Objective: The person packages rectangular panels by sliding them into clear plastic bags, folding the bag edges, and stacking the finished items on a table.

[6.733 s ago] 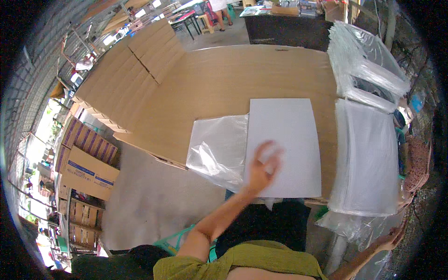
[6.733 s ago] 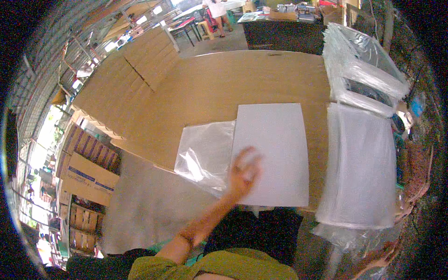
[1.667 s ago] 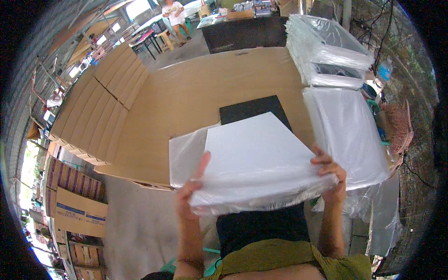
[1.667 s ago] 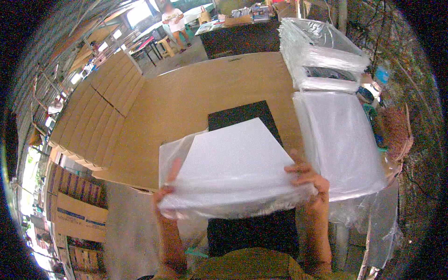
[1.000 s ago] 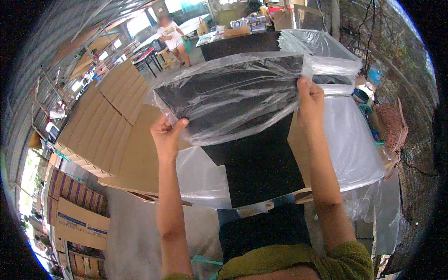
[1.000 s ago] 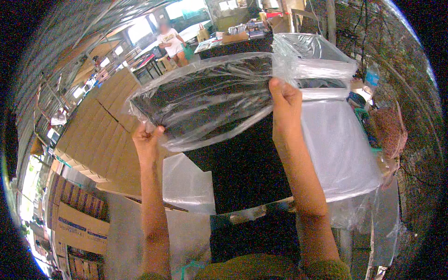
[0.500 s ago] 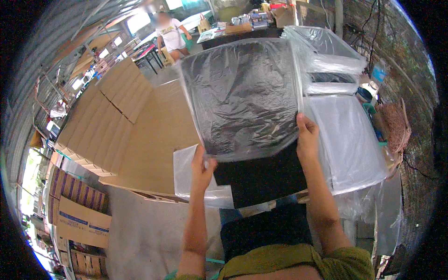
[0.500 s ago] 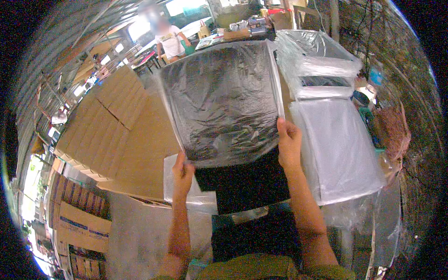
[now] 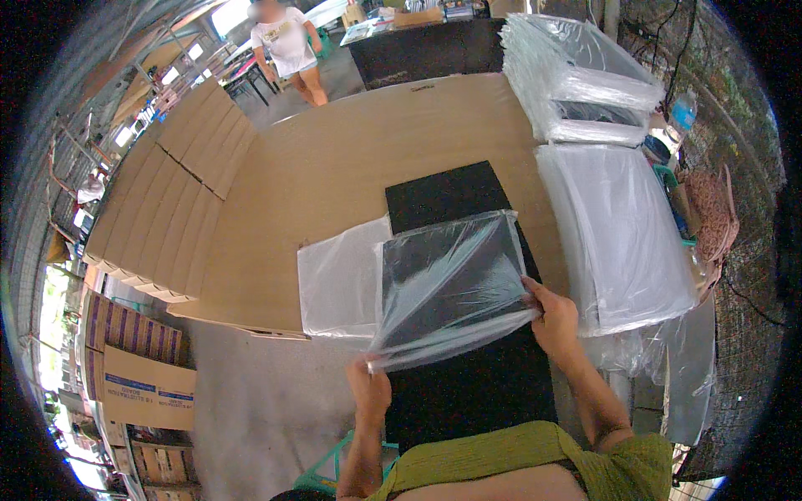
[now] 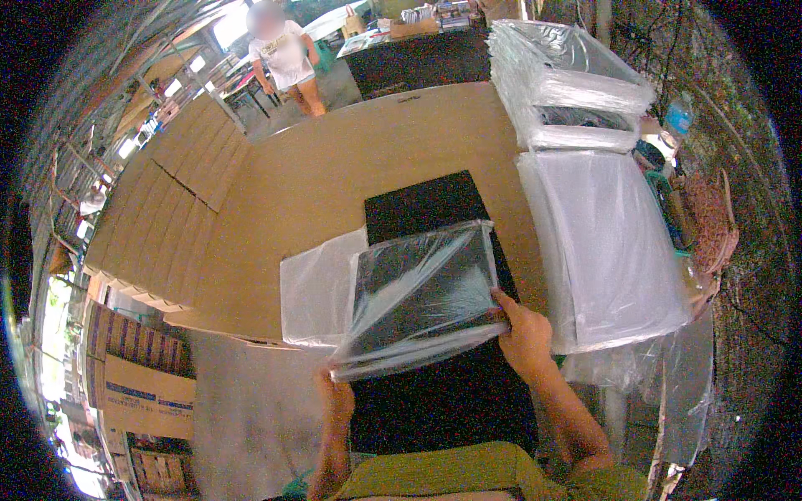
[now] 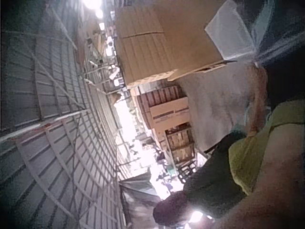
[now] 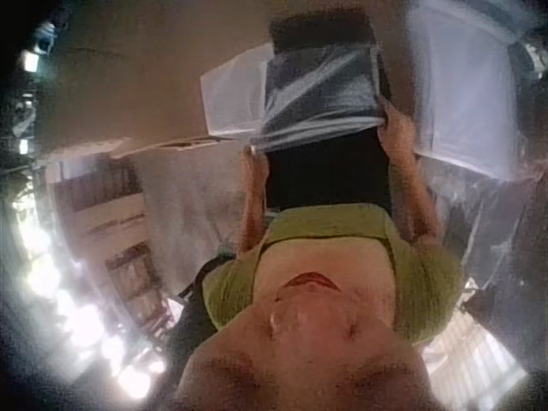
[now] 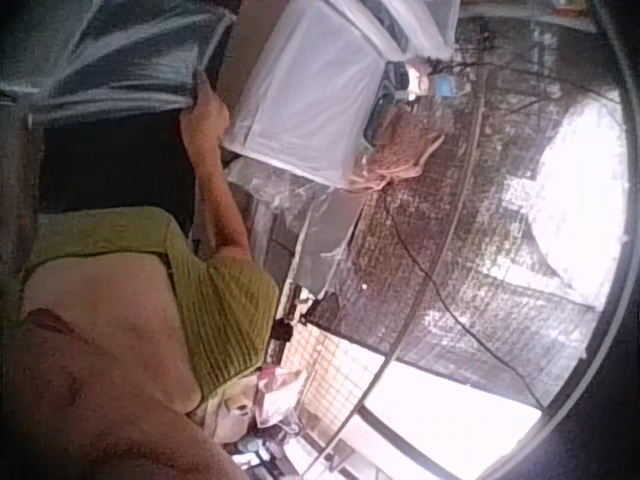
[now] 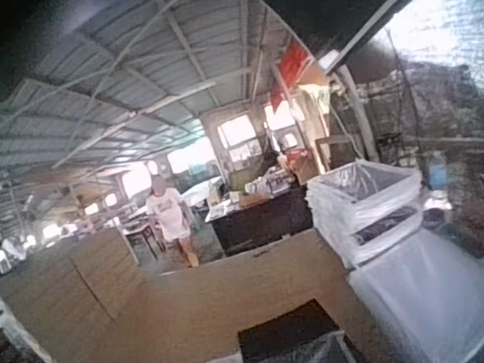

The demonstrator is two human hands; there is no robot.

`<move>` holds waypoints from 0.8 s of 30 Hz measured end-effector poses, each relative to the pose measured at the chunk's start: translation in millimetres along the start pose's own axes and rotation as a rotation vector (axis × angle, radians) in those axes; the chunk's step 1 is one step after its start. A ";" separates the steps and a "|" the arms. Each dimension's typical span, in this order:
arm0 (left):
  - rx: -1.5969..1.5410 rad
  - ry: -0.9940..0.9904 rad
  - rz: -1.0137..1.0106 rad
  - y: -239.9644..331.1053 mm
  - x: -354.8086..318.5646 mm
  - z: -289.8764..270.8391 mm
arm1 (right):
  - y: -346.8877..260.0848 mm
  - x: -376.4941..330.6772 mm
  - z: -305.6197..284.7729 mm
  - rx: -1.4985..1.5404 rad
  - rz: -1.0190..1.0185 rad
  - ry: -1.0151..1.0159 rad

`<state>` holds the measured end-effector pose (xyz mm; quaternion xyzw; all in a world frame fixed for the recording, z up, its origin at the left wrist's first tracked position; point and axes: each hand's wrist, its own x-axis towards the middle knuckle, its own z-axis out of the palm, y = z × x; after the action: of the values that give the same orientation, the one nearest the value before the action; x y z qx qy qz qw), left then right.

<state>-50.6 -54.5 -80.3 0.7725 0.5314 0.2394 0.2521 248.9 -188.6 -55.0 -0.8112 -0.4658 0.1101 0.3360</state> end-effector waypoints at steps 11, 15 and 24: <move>0.109 -0.197 0.119 22.0 -48.0 -49.1 | -14.6 -95.9 -31.6 -0.083 0.110 -0.100; 0.084 -0.323 -0.075 21.0 -71.9 -63.5 | -21.2 -125.0 -36.4 0.079 0.096 -0.089; -0.492 -0.441 -0.059 27.0 -105.3 -86.0 | -28.6 -154.4 -56.7 0.684 0.395 -0.222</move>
<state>-120.3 -150.3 -8.5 0.7060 0.4123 0.1802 0.5469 173.6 -332.1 -14.7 -0.7097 -0.2713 0.4077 0.5064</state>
